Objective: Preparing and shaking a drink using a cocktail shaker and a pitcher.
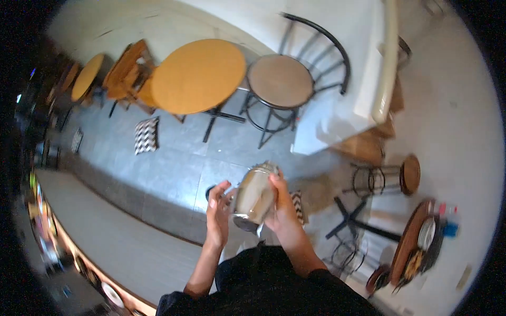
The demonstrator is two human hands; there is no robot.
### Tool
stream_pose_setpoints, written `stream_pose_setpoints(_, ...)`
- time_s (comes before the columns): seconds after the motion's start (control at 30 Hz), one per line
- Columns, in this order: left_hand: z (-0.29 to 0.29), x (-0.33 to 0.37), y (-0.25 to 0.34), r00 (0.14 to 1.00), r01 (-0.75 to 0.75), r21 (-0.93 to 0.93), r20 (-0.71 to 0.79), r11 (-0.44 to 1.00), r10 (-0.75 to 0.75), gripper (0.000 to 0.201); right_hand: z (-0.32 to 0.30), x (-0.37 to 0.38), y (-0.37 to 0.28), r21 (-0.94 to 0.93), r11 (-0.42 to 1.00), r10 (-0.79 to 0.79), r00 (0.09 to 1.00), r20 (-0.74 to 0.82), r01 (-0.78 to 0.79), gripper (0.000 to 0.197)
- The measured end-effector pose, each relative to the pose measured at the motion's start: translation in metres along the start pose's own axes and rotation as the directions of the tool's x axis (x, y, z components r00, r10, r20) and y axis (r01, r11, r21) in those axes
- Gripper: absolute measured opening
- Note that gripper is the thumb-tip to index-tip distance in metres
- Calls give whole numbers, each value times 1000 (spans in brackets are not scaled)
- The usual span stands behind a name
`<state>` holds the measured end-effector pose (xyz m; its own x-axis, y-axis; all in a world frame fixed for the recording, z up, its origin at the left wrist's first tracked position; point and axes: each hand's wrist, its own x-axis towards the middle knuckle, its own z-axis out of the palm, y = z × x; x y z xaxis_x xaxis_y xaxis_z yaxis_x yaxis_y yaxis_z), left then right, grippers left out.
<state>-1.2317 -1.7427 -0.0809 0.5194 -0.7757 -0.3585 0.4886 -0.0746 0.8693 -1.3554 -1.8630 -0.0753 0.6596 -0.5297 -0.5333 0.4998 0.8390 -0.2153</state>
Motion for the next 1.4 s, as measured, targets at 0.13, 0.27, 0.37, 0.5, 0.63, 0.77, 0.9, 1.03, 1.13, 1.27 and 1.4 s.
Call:
stream_pose_setpoints(0.13, -21, -85, -20, 974, -155, -101, -185, 983, 134, 90, 18, -24, 39, -427, 902, 26, 982, 188, 58, 55)
stream_pose_setpoints(0.27, -34, -152, -55, 904, -274, -199, -387, 941, 182, 88, 6, -38, 89, -477, 876, 168, 971, 169, -68, 54)
stream_pose_setpoints(0.37, -63, -206, -76, 829, -407, -198, -491, 892, 269, 87, 14, -72, 124, -574, 798, 406, 868, 286, -184, 55)
stream_pose_setpoints(0.5, -61, -286, -80, 736, -509, -26, -532, 861, 419, 101, -20, -134, 162, -565, 572, 802, 549, 234, -595, 57)
stream_pose_setpoints(0.63, -57, -392, -91, 758, -521, 60, -425, 851, 495, 157, -47, -223, 207, -657, 388, 914, 364, 181, -646, 53)
stream_pose_setpoints(0.77, -51, -516, -131, 611, -645, 244, -404, 724, 681, 170, -90, -311, 241, -765, 172, 979, 195, 61, -621, 61)
stream_pose_setpoints(0.9, -22, -621, -174, 461, -666, 311, -544, 678, 701, 172, -115, -406, 279, -911, -7, 995, 83, -45, -412, 74)
stream_pose_setpoints(1.03, 3, -699, -194, 305, -481, 580, -592, 657, 746, 171, -141, -452, 312, -853, -255, 967, -96, -238, -456, 82)
stream_pose_setpoints(1.13, 15, -743, -206, 187, -330, 653, -663, 682, 725, 166, -140, -500, 343, -912, -302, 948, -183, -258, -277, 84)
stream_pose_setpoints(1.27, 15, -780, -238, -86, -275, 673, -728, 686, 680, 162, -160, -546, 397, -889, -419, 879, -329, -346, -185, 88)
stream_pose_setpoints(1.4, -9, -820, -280, -276, -409, 602, -798, 686, 536, 158, -176, -600, 464, -842, -537, 778, -413, -474, -46, 93)
